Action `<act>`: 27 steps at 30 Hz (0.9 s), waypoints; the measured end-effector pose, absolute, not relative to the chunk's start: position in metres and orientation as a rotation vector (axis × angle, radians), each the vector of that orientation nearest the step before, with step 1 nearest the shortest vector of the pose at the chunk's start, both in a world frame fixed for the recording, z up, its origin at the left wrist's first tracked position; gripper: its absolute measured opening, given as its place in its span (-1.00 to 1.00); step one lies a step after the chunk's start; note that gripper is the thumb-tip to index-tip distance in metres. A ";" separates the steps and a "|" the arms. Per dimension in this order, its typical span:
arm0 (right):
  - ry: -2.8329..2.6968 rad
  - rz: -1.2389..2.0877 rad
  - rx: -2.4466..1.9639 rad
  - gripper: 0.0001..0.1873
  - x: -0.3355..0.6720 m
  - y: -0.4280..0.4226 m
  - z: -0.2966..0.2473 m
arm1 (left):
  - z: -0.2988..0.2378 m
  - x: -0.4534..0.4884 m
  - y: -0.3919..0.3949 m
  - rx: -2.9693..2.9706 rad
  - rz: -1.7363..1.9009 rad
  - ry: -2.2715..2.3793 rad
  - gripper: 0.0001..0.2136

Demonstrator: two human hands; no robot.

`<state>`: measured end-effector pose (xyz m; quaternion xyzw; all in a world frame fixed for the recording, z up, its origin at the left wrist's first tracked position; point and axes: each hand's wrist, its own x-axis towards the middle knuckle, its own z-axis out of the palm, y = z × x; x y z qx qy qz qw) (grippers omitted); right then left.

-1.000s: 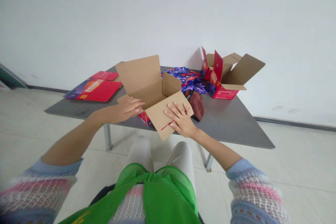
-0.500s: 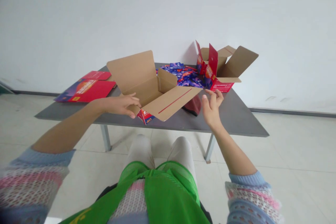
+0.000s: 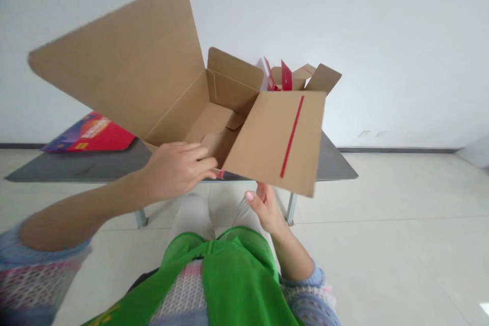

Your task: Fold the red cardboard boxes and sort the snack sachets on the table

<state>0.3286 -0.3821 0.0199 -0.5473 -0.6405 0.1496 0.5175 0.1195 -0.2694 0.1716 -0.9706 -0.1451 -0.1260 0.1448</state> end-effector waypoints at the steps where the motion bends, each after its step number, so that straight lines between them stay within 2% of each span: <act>1: -1.562 0.322 -1.273 -0.07 0.324 -0.390 0.027 | 0.172 0.135 -0.287 -2.767 -0.436 -0.468 -0.80; 5: -1.403 0.236 -1.157 0.11 0.332 -0.415 0.061 | 0.155 0.207 -0.342 -2.825 -0.573 -0.559 -0.82; 7: -1.190 0.285 -1.143 -0.03 0.353 -0.424 0.076 | 0.142 0.245 -0.360 -2.881 -0.613 -0.502 -0.84; 10: -0.812 0.292 -1.227 -0.50 0.400 -0.432 0.094 | 0.130 0.305 -0.379 -2.927 -0.654 -0.431 -0.81; 11: -0.693 0.259 -1.260 -0.57 0.418 -0.433 0.100 | 0.127 0.326 -0.384 -2.939 -0.674 -0.425 -0.79; 15: -0.457 0.070 -1.389 -0.58 0.487 -0.431 0.119 | 0.119 0.402 -0.399 -2.980 -0.835 -0.475 -0.76; 17: -0.430 -0.015 -1.398 -0.69 0.516 -0.425 0.124 | 0.110 0.424 -0.400 -3.012 -0.950 -0.408 -0.72; 19: -0.389 -0.047 -1.366 -0.78 0.543 -0.418 0.123 | 0.098 0.427 -0.394 -3.046 -1.095 -0.173 -0.68; 21: -0.325 -0.037 -1.349 -0.78 0.568 -0.412 0.118 | 0.081 0.411 -0.382 -3.070 -1.227 0.133 -0.69; 23: -0.268 -0.010 -1.351 -0.80 0.590 -0.409 0.109 | 0.065 0.386 -0.365 -3.101 -1.299 0.242 -0.74; 24: -0.243 0.004 -1.354 -0.81 0.600 -0.408 0.105 | 0.058 0.374 -0.355 -3.100 -1.352 0.194 -0.77; 27: -0.184 0.037 -1.370 -0.83 0.626 -0.407 0.091 | 0.046 0.353 -0.322 -3.046 -1.637 -0.388 -0.84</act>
